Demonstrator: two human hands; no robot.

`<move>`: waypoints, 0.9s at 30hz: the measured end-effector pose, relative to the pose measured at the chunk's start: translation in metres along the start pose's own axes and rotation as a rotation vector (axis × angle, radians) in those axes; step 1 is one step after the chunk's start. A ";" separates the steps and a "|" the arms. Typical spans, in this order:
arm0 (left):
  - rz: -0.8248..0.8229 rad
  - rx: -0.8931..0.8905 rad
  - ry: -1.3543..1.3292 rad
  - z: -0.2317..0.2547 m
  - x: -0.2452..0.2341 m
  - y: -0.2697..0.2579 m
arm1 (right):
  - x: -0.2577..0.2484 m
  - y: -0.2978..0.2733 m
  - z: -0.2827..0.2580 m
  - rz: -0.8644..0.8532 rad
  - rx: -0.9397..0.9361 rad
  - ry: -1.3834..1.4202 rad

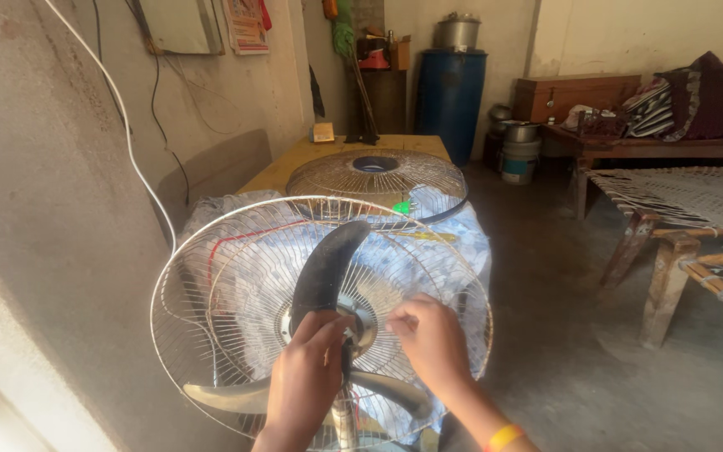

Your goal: The person disassembles an electric fan by removing the front grille, then uses a screwdriver to loosen the central hub and remove the fan blades. The person wipes the fan blades with a cloth. The rear grille remains on the table.

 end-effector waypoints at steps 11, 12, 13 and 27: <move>-0.088 -0.115 0.142 0.007 0.001 0.008 | 0.026 0.002 -0.015 -0.048 0.041 0.276; -0.087 -0.127 0.155 0.005 0.001 0.008 | 0.028 0.001 -0.013 -0.044 0.057 0.256; -0.085 -0.140 0.168 0.003 0.001 0.009 | 0.032 0.001 -0.011 -0.056 0.081 0.255; -0.036 -0.210 0.212 -0.021 0.001 0.005 | 0.033 0.007 0.010 -0.112 0.195 0.237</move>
Point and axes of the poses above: each hand's wrist, its own y-axis towards the middle knuckle, its own x-axis out of the palm, z = x × y, the point moved 9 cm from there along y, towards the middle knuckle, and after that the axes turned 6 degrees about z, right-handed, at the moved point
